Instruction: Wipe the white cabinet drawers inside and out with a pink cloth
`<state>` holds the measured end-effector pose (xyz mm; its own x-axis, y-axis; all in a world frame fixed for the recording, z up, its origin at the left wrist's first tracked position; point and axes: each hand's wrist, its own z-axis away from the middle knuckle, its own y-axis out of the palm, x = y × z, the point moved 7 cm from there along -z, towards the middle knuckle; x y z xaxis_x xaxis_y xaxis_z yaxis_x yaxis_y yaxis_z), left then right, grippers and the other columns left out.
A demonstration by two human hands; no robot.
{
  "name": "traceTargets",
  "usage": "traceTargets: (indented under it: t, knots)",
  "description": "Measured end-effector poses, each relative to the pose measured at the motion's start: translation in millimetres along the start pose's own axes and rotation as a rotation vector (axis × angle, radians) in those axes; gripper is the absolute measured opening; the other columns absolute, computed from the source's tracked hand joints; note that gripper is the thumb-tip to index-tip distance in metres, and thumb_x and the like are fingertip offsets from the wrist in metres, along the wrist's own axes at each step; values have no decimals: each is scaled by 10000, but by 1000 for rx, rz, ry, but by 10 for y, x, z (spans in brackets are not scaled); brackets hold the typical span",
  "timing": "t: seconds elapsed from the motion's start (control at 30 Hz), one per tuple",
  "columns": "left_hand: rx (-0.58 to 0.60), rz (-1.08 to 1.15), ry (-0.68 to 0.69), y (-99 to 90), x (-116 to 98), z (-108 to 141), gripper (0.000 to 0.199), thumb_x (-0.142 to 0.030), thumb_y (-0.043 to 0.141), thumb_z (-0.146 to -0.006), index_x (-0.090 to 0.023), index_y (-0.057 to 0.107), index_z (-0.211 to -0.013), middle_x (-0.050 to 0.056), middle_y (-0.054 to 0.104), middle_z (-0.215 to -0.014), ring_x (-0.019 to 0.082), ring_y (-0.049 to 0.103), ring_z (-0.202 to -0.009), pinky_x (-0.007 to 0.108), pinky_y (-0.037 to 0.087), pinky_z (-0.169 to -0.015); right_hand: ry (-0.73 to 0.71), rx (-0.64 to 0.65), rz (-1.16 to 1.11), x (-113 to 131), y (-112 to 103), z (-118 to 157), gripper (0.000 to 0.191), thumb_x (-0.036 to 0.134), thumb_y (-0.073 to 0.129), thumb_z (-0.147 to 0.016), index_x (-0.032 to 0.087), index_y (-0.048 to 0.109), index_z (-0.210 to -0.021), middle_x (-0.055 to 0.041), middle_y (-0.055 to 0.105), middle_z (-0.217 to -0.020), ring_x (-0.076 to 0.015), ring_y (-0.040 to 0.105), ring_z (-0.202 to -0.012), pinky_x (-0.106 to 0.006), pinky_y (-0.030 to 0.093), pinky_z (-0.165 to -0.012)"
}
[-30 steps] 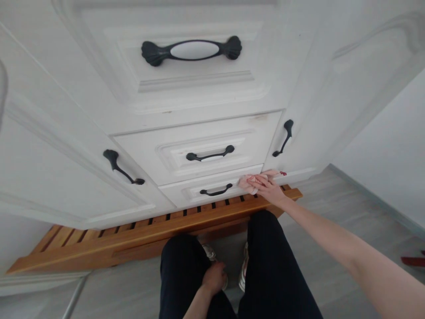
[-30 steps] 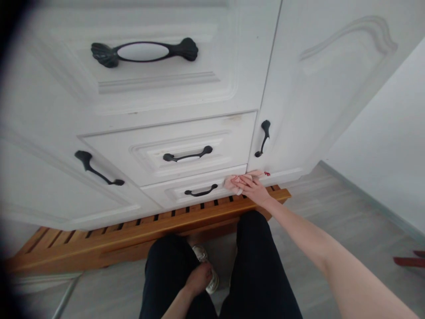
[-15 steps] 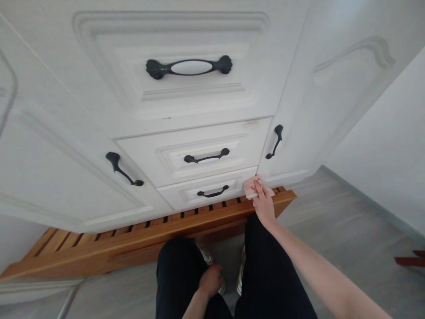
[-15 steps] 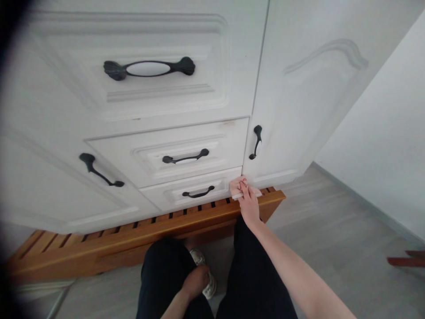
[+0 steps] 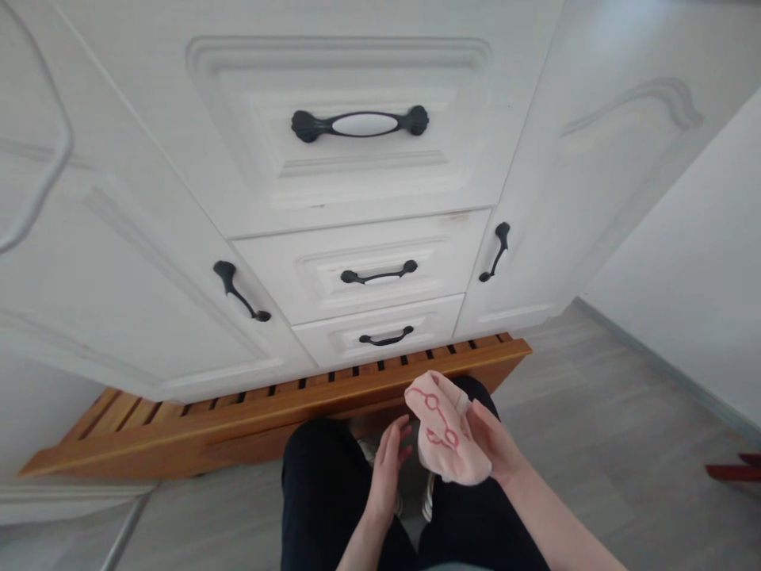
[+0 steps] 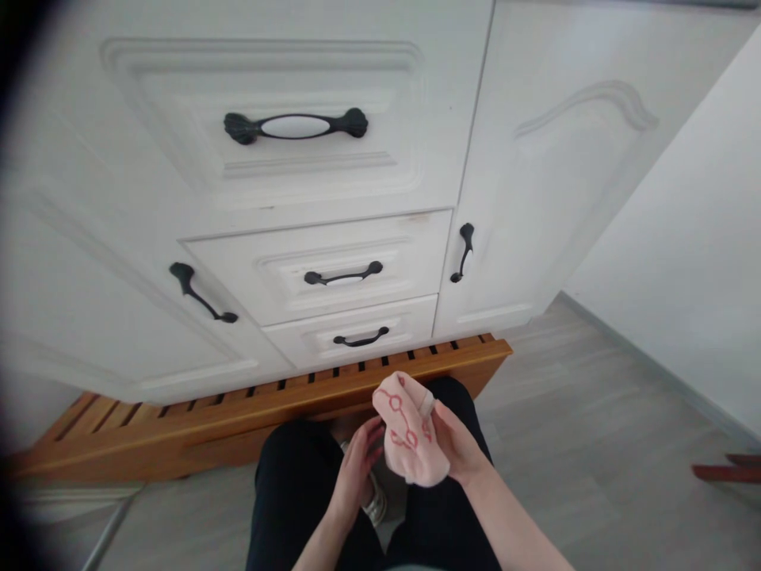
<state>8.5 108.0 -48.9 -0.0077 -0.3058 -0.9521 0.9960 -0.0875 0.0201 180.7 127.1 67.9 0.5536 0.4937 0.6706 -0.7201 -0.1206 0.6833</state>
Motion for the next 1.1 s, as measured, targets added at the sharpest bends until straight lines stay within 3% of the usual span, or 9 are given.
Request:
traceTargets:
  t: [0.1,0.2,0.3,0.4,0.63,0.8,0.93,1.0,1.1]
  knots:
    - [8,229,18,-23,-444,263,505,-593,469,-983,-277,594,-1357,75,539,-1503,257,466,-1417,380,416,-1134,-32,-66,113,-15,135,6,643,564,766,-785,281,621,-1344,-100,653,-1359,-276,647,-1186,-410,528,-960]
    - [-38,307,47,-71,-796,405,443,-549,650,-903,-258,663,-1236,65,647,-1357,246,556,-1304,342,426,-1093,-73,-169,282,-65,224,-4,439,432,841,-752,222,706,-1113,-68,738,-1099,-220,693,-975,-337,541,-860]
    - [-72,449,-37,-115,-901,400,351,-497,791,-793,-207,677,-956,7,710,-918,154,650,-872,250,494,-804,-114,-227,349,-73,288,-10,430,470,835,-755,236,705,-1091,-39,733,-982,-206,683,-906,-320,546,-810]
    - [-56,515,-94,-187,-960,372,411,-525,828,-737,-186,604,-801,-47,599,-678,83,513,-596,208,406,-584,-148,-240,360,2,277,2,464,518,800,-777,276,697,-1159,-44,732,-1048,-230,681,-974,-349,554,-857]
    - [-9,472,-28,-269,-1387,528,346,-473,794,-800,-194,598,-860,-38,619,-779,87,537,-689,200,441,-660,-144,-267,634,301,23,93,557,528,802,-768,241,706,-1236,-97,663,-1344,-315,578,-1276,-491,396,-1139]
    - [16,494,8,-141,-1535,626,274,-438,754,-845,-214,646,-959,7,700,-982,132,618,-869,240,482,-820,-255,-324,566,262,-106,23,635,541,799,-769,312,641,-1339,-52,437,-1591,-279,416,-1443,-452,322,-1194]
    - [8,646,-100,-68,-1507,665,478,-417,819,-761,-247,664,-1181,42,707,-1182,196,658,-1038,281,501,-895,-39,-398,217,-257,-158,-28,522,680,667,-833,308,671,-1199,-56,650,-1339,-231,594,-1230,-417,439,-1064]
    - [4,707,-153,-56,-1484,681,547,-389,845,-716,-242,668,-1212,50,713,-1173,214,664,-1060,294,513,-902,127,-255,48,-519,9,-48,608,788,524,-858,233,708,-1024,-86,724,-1131,-227,652,-1090,-397,456,-1018]
    - [0,760,-209,-74,-1441,698,513,-374,858,-671,-223,708,-1138,48,733,-1045,240,677,-1040,337,531,-922,136,-27,-68,-536,294,-57,757,856,409,-856,193,718,-1051,-120,742,-1096,-254,648,-1122,-404,425,-1046]
